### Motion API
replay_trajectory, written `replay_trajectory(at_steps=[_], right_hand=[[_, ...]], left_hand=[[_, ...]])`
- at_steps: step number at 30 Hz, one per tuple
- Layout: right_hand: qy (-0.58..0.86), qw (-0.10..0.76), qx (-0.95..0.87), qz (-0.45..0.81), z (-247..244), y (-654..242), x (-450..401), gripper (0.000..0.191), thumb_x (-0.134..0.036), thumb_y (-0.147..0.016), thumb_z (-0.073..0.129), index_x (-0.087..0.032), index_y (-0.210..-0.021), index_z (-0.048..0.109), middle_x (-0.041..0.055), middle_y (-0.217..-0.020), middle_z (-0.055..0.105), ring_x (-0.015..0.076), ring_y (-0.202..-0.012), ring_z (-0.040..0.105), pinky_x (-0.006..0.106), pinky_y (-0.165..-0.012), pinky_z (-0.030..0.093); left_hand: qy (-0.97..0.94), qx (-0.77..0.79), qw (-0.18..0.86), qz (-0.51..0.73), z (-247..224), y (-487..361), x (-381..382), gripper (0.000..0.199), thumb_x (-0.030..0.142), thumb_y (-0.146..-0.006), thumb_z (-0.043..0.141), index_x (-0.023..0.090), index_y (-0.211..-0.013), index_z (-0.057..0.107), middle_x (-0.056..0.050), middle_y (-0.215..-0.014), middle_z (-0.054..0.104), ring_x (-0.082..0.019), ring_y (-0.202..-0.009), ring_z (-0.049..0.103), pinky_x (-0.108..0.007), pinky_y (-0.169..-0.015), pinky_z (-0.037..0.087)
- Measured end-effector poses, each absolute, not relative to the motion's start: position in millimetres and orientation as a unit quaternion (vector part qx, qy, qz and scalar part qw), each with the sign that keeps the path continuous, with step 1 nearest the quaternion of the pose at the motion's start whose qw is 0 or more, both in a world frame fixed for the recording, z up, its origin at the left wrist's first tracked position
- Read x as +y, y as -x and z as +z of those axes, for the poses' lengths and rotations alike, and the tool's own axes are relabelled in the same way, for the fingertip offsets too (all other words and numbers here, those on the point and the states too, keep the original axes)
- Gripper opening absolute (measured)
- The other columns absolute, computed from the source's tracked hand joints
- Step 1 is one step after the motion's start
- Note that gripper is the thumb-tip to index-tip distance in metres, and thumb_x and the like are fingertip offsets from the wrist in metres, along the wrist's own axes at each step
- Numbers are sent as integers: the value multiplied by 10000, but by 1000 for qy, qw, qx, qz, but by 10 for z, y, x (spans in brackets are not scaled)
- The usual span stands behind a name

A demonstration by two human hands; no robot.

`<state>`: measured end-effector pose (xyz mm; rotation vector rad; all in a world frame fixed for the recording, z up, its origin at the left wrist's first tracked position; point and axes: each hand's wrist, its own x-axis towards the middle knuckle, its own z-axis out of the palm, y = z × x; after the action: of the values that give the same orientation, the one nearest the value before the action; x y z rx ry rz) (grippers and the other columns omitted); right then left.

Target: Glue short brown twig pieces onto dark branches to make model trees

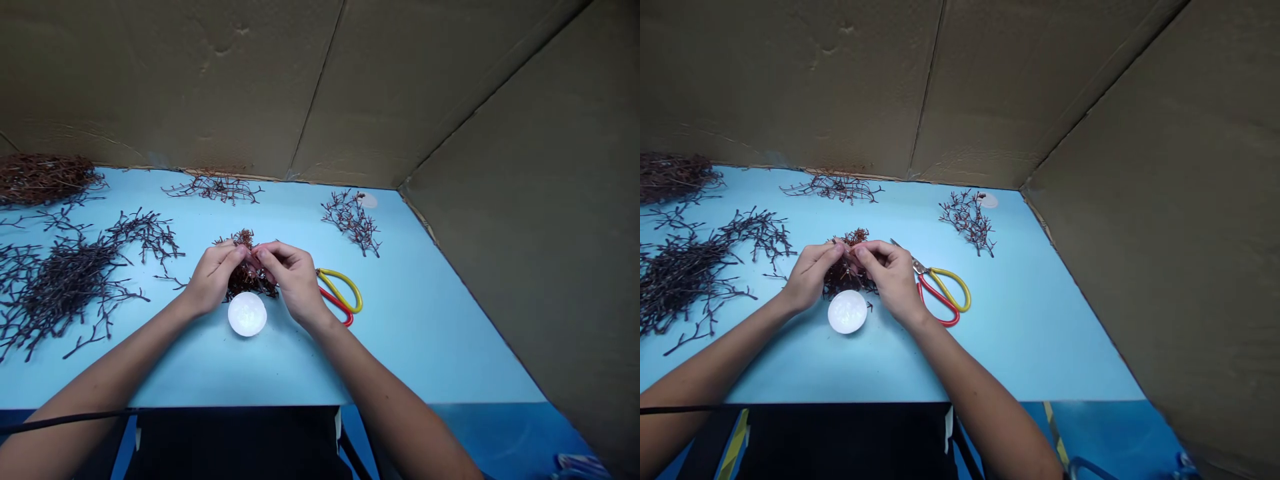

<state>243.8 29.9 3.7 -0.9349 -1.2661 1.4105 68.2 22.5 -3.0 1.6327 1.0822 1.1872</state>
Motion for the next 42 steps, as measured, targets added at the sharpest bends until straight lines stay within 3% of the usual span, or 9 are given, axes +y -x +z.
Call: replay_trajectory(at_steps=[5,10,15,19,23,27,31,34,42], right_hand=[[403,499,-522,562,15,-2422,302,285,-510,-871,822,-225,-877,802,28,-796,751,174,-687,638,323,-638,558],[422,537,-564,464,-23,-2399,262,190,-414,-923,783,-230,-892,818,48,-872,783,198,-768,695,339,-698,579],[447,550,-599,373,-6,-2372,192,113,-328,-935,785,-241,-874,822,33,-827,742,176,-701,642,338,-679,547],[430,546,-613,376,9,-2377,199,107,-312,-940,781,-242,-872,825,31,-840,749,177,-728,653,337,-704,550],[422,517,-618,416,16,-2467,289,198,-406,-983,739,-248,-1014,854,43,-903,773,181,-739,660,331,-681,534],[473,443,-671,361,15,-2675,443,258,-377,-1047,651,-232,-1177,819,42,-913,780,171,-691,628,325,-653,480],[488,207,-832,162,5,-2819,528,145,-235,-1022,706,-226,-1108,823,84,-1026,783,251,-957,685,366,-816,470],[461,96,-876,110,2,-2800,515,154,-272,-1058,688,-214,-1118,816,92,-998,767,261,-963,681,366,-807,445],[476,125,-863,119,-23,-2766,514,126,-224,-1053,686,-223,-998,800,67,-986,766,234,-927,675,342,-778,420]], left_hand=[[-653,440,400,470,-45,-694,216,575,582,-1082,475,215,-774,792,-77,-802,740,-255,-828,625,-409,-895,501],[-646,454,375,485,-54,-721,203,538,552,-1078,490,220,-705,692,-65,-737,659,-262,-872,628,-410,-892,495],[-631,478,357,495,-50,-750,179,555,551,-1070,502,222,-627,569,-52,-714,592,-233,-796,572,-393,-790,464],[-630,476,363,495,-42,-754,174,565,587,-1054,527,210,-643,622,-55,-738,622,-217,-740,539,-386,-743,453],[-611,443,414,509,-12,-704,224,542,582,-1060,543,195,-740,749,-75,-806,741,-236,-811,650,-383,-850,521],[-549,427,448,562,-4,-621,316,514,573,-1065,566,167,-889,827,-103,-918,812,-228,-851,704,-359,-868,551],[-499,439,451,596,-55,-565,387,505,604,-1050,605,167,-1006,854,-110,-1025,827,-209,-910,708,-319,-879,548],[-478,454,453,600,-110,-551,417,501,623,-1027,643,173,-1020,863,-109,-1070,829,-193,-916,700,-300,-883,539],[-458,454,481,594,-132,-579,427,450,619,-894,816,176,-825,850,-83,-874,797,-176,-791,652,-312,-786,502]])
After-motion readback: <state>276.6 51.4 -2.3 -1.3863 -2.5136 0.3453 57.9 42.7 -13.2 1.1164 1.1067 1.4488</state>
